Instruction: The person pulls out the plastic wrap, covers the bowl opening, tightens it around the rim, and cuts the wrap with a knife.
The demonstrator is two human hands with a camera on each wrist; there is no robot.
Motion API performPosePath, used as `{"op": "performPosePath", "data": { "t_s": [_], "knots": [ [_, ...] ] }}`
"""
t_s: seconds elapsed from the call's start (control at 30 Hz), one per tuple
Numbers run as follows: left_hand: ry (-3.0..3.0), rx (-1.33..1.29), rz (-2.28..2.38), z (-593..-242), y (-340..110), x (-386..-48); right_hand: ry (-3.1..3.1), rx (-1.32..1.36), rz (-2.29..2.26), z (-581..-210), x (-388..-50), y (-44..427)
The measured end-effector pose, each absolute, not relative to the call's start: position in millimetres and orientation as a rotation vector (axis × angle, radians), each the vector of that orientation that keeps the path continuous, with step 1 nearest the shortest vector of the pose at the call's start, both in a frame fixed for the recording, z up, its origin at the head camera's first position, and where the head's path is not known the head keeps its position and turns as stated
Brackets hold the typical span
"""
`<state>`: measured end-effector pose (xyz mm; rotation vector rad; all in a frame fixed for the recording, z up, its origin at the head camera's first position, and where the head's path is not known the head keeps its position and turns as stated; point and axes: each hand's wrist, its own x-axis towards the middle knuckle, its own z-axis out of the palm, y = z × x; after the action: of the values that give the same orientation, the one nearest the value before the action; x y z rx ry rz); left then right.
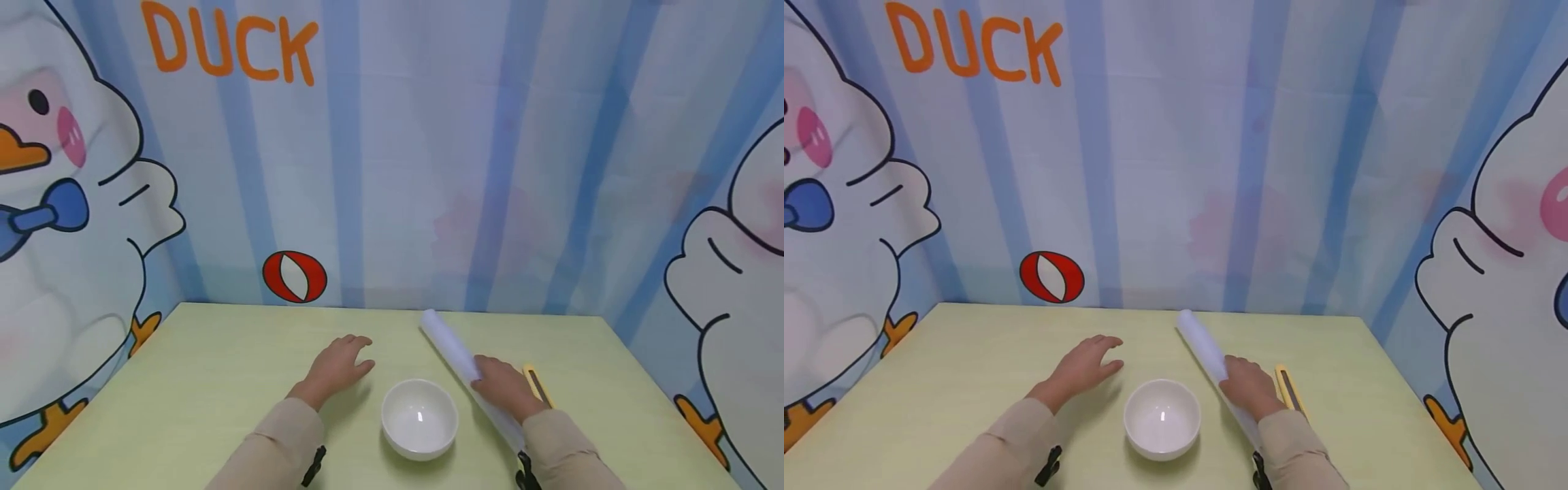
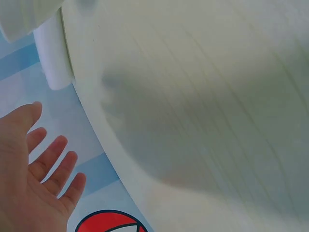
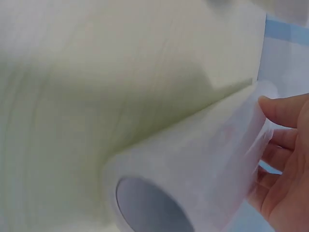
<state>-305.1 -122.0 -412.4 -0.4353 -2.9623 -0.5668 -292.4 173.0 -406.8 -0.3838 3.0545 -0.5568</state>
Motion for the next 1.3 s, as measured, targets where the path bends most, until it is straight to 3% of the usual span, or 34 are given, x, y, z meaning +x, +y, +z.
{"op": "performPosePath", "data": {
  "t_s": [0.7, 1.3],
  "knots": [
    [-2.801, -0.788, -0.206, -412.2, -115.5, -317.1, 3.043, -0.630, -0.469, -407.9, -304.5, 142.3],
    [-2.927, -0.692, -0.053, -422.7, -111.6, -320.3, 2.988, -0.846, -0.507, -413.7, -312.8, 136.9]
  ]
}}
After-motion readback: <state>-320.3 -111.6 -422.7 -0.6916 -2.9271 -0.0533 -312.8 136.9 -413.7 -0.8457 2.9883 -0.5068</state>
